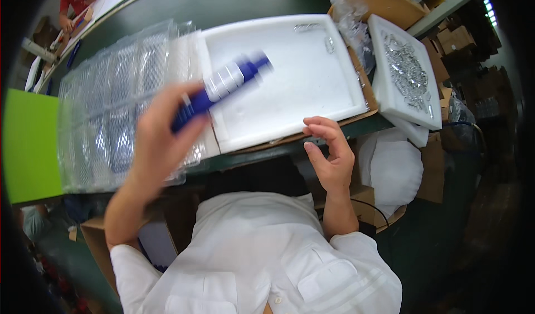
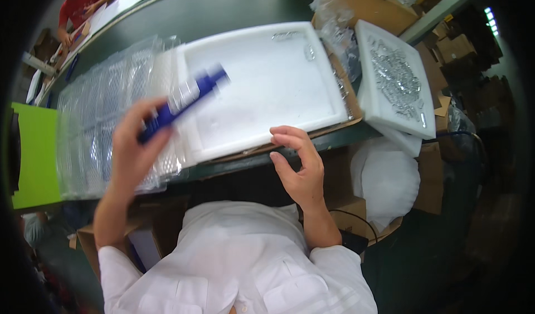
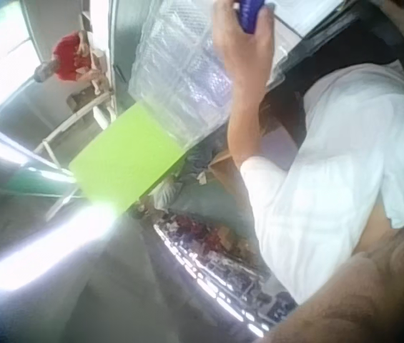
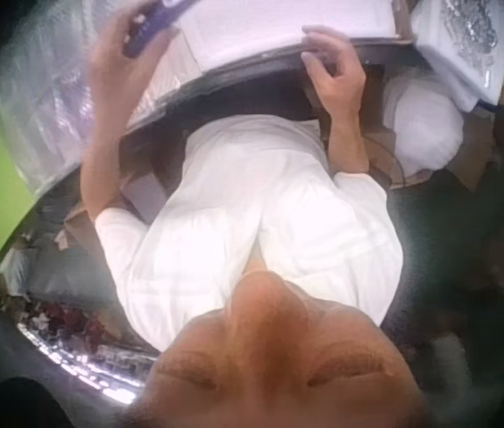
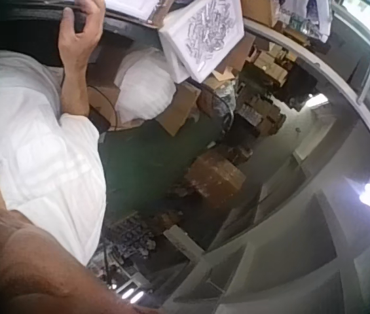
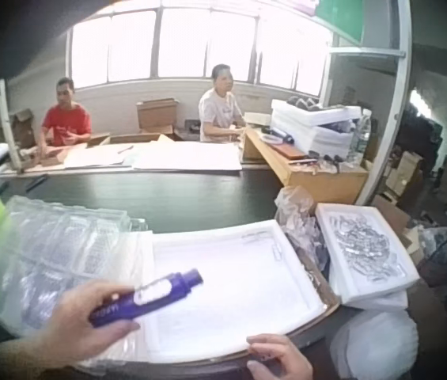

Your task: The person repeatedly picks up a purple plastic keychain from a cardboard box and inserts a small metal clip into it. They place the assembled keychain on a white foam tray. The person also moves a tray of metal clips and bubble wrap aside to access more parts.

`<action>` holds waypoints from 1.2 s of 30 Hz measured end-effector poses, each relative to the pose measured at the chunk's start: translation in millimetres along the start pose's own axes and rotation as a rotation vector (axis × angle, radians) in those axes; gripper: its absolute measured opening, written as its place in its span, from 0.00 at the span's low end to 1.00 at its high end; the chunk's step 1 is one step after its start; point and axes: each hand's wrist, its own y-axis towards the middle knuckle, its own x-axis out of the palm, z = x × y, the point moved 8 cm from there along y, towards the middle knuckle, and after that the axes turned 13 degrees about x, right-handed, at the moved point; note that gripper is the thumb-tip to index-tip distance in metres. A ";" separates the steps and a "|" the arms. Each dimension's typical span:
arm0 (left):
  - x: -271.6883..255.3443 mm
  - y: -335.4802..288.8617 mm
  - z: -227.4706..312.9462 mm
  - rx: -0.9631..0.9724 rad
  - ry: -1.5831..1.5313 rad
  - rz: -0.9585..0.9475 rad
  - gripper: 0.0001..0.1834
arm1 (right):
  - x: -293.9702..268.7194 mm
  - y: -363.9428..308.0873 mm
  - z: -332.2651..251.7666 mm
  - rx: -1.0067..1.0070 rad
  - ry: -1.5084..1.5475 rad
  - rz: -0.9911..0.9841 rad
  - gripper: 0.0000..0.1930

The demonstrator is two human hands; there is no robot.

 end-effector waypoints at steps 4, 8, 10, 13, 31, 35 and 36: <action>-34.3 117.8 -164.5 -0.065 0.158 0.168 0.27 | -15.2 18.8 6.7 0.017 -0.053 0.073 0.16; -89.7 175.8 -300.3 -0.121 0.364 0.328 0.36 | -41.2 40.5 9.6 0.086 -0.187 0.190 0.15; -108.7 165.4 -308.5 -0.131 0.395 0.394 0.37 | -58.3 57.0 6.2 0.106 -0.379 0.271 0.14; -137.7 86.5 -249.2 -0.071 0.298 0.461 0.32 | -74.3 91.4 1.3 0.006 -0.639 0.350 0.11; -5.6 -891.3 49.9 -1.814 0.267 1.747 0.21 | -32.1 237.3 87.6 -0.149 -1.285 -0.108 0.17; 16.4 -895.2 13.5 -1.868 0.096 1.648 0.22 | -21.5 209.1 80.3 -0.143 -1.266 -0.327 0.14; 12.5 -895.0 -21.7 -1.851 -0.020 1.611 0.22 | -22.8 199.2 68.7 -0.305 -1.277 -0.264 0.13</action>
